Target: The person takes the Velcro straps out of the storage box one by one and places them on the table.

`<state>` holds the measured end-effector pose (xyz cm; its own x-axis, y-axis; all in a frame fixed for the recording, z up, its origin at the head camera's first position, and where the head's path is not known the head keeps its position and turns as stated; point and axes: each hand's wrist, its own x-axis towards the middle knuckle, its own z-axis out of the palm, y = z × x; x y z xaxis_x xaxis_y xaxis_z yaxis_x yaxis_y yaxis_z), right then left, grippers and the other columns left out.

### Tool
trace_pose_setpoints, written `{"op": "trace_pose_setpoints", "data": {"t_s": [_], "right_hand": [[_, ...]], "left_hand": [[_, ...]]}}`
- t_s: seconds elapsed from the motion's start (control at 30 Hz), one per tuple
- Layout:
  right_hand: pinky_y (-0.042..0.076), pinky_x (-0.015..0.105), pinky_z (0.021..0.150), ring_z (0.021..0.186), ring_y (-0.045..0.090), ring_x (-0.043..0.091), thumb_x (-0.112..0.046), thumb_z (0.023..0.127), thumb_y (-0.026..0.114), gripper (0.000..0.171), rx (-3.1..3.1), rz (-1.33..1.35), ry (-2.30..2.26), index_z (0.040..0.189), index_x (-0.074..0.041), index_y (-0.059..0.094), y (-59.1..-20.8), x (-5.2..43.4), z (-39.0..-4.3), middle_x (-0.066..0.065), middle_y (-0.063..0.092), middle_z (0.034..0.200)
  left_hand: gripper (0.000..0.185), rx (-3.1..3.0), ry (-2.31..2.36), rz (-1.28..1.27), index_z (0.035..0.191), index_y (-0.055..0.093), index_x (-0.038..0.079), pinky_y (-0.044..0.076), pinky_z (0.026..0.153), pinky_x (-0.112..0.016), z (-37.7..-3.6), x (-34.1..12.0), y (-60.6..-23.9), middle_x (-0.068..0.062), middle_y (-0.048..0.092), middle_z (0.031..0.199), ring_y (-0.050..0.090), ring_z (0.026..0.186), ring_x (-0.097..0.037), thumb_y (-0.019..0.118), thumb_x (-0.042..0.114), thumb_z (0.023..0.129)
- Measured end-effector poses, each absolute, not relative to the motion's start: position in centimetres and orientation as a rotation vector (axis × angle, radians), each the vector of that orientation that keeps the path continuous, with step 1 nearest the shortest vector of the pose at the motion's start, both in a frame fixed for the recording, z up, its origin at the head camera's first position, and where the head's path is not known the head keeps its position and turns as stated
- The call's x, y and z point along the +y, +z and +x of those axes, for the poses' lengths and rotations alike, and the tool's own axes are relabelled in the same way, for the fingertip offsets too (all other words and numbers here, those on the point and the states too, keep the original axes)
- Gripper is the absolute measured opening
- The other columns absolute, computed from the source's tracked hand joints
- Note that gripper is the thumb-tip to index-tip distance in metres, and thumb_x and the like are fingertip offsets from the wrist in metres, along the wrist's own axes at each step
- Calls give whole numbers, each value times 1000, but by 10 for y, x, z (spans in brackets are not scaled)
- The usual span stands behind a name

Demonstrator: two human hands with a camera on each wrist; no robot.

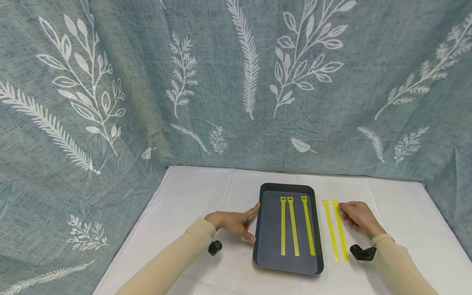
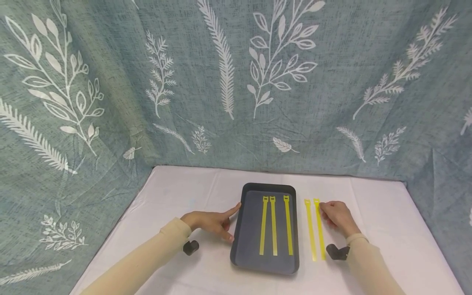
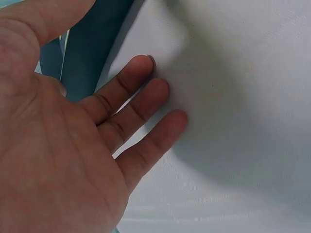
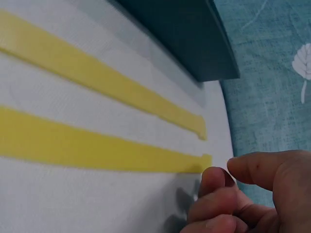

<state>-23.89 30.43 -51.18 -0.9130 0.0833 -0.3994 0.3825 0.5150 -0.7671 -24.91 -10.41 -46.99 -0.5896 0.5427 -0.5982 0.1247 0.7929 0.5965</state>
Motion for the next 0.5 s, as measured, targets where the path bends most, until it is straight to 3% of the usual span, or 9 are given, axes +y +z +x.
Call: {"op": "trace_pose_setpoints", "data": {"t_s": [0.1, 0.3, 0.5], "right_hand": [[42, 26, 51, 55, 46, 10, -35, 104, 48, 38, 2447, 362, -1372, 89, -2, 62, -506, 301, -242, -4, 53, 66], [48, 25, 60, 66, 53, 8, -36, 106, 49, 48, 2363, 269, -1485, 124, 8, 57, -485, 288, -249, -4, 60, 81], [57, 26, 72, 80, 64, 8, -38, 107, 47, 57, 2257, 141, -1609, 137, 10, 48, -462, 271, -258, 2, 67, 98]], "left_hand": [[114, 2155, 638, 486, 164, -6, 32, 36, 87, -34, -249, -103, -470, 0, 51, 83, 48, 78, -12, 80, 36, 88], [114, 2172, 595, 492, 164, -5, 32, 36, 85, -32, -249, -102, -467, 1, 52, 83, 48, 78, -12, 80, 38, 88], [114, 2169, 579, 499, 164, -6, 32, 37, 85, -31, -250, -100, -466, 0, 54, 83, 49, 77, -12, 80, 37, 88]]}}
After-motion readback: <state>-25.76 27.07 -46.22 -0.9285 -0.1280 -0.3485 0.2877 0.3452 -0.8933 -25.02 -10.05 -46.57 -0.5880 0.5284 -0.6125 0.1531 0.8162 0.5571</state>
